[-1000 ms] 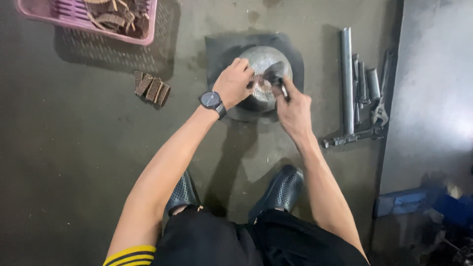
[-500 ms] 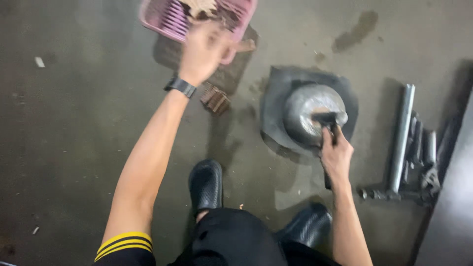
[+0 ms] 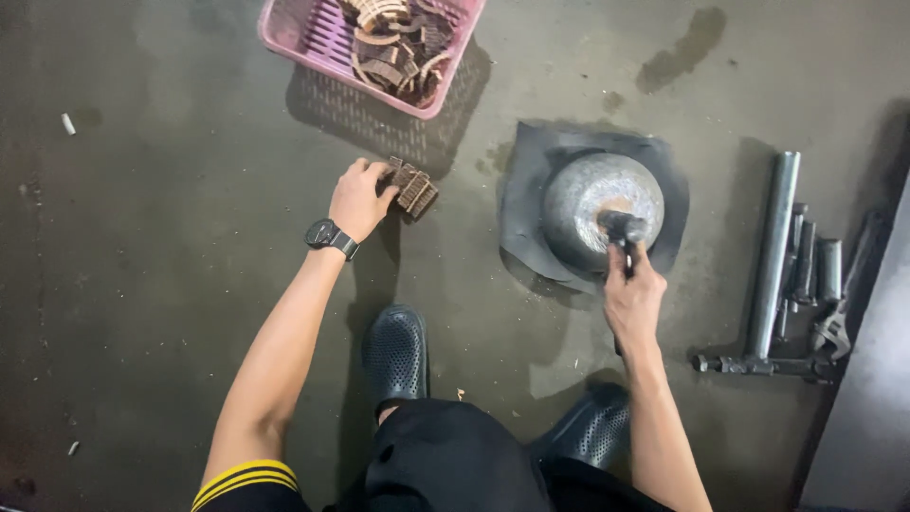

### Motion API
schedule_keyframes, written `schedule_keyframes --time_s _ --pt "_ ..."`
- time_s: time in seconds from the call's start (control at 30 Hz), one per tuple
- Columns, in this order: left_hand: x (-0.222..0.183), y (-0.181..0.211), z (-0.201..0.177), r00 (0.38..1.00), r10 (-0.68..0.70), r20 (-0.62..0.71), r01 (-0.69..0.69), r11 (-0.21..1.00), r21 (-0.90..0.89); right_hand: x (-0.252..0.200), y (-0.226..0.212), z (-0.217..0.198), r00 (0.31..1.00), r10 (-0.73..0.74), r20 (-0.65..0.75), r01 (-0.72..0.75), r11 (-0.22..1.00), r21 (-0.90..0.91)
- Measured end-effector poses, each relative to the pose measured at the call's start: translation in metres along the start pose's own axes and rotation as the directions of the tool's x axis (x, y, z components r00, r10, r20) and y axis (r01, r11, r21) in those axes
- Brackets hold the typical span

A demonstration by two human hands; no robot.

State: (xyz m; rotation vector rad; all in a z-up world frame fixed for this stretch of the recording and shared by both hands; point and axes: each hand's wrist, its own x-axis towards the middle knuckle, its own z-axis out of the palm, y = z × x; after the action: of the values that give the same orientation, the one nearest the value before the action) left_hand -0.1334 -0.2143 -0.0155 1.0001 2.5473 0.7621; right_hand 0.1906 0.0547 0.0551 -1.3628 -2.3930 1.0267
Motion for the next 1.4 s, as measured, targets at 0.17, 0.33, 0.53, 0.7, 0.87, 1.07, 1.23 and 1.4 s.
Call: schedule_keyframes --time_s 0.17,0.33,0.53,0.7,0.87,1.07,1.23,1.4 --pt "-0.006 -0.009 0.005 0.998 0.019 -0.056 -0.003 0.963 0.268 0.0 0.0 0.001 0.997 0.052 0.06 -0.053 0.999 0.002" --pt "-0.004 0.042 -0.015 0.978 0.079 -0.193 -0.03 0.969 0.247 0.004 0.023 -0.001 1.0 -0.016 -0.024 0.015 0.999 -0.039" --pt "0.013 0.171 0.054 0.953 0.219 -0.21 -0.27 0.928 -0.257 0.021 -0.014 -0.043 0.911 0.367 0.187 -0.411 0.84 0.354" --pt "0.034 0.224 0.14 0.929 0.369 -0.006 -0.349 0.872 -0.343 0.007 -0.002 -0.051 0.971 0.218 0.095 -0.236 0.833 0.5" --pt "0.036 0.219 0.129 0.872 0.49 0.003 -0.465 0.83 -0.308 0.002 0.017 -0.035 0.962 0.245 0.123 -0.273 0.812 0.516" --pt "0.035 0.214 0.128 0.843 0.536 0.046 -0.508 0.822 -0.258 0.007 -0.009 -0.043 0.994 0.075 0.075 -0.091 0.965 0.247" --pt "0.035 0.215 0.129 0.841 0.54 0.029 -0.517 0.819 -0.247 -0.002 -0.024 -0.048 0.998 -0.058 0.019 0.057 0.996 0.064" --pt "0.037 0.212 0.135 0.845 0.534 0.017 -0.513 0.82 -0.252 0.025 0.011 -0.024 0.986 -0.072 0.153 0.084 0.994 -0.069"
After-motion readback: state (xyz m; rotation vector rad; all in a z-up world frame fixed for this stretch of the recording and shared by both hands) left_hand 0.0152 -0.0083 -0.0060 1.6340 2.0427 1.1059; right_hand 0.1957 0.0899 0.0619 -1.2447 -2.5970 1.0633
